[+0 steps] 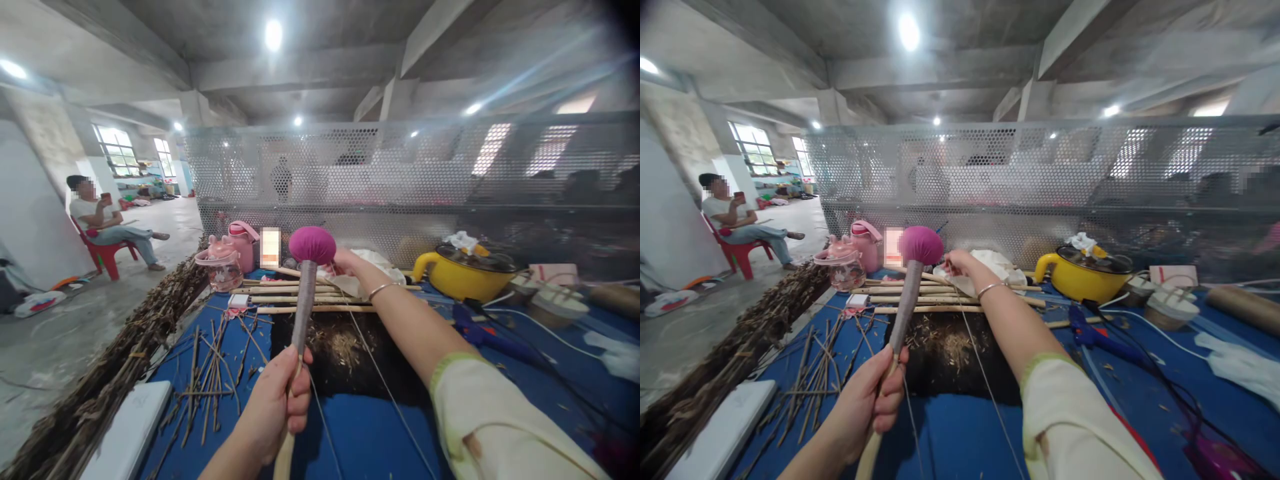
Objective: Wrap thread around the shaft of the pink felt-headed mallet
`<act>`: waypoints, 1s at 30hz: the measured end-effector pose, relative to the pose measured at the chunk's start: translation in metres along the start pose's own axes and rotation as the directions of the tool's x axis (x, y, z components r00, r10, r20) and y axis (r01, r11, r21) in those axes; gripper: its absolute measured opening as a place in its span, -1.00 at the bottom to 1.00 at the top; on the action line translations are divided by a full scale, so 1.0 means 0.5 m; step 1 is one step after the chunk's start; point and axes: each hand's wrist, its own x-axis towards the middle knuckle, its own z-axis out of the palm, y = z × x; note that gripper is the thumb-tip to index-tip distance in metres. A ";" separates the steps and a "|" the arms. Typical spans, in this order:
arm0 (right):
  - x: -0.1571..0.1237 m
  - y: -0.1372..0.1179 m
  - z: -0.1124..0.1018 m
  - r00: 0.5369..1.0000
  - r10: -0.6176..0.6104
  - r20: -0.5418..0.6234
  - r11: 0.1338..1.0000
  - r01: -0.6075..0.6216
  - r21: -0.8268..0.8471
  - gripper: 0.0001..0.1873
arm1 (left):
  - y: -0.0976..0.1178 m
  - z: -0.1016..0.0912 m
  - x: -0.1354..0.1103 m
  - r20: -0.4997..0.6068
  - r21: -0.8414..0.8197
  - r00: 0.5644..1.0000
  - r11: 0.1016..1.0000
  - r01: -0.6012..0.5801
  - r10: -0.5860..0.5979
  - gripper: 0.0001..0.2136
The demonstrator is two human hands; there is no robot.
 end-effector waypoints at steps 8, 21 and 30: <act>0.001 -0.134 -0.108 0.944 -0.280 -0.178 0.895 0.323 0.307 -0.85 | 0.001 -0.002 0.004 -0.036 -0.008 0.999 1.000 -0.001 0.000 -0.66; -0.320 -0.276 -0.205 0.507 -0.772 -0.384 0.480 0.860 0.171 -0.85 | 0.029 -0.011 -0.041 -0.178 0.143 0.977 0.986 -0.089 0.114 -0.55; -0.631 -0.161 -0.142 0.457 -0.795 -0.399 0.455 0.884 0.106 -0.85 | 0.034 0.010 -0.089 -0.142 0.241 0.966 0.954 -0.179 0.217 -0.64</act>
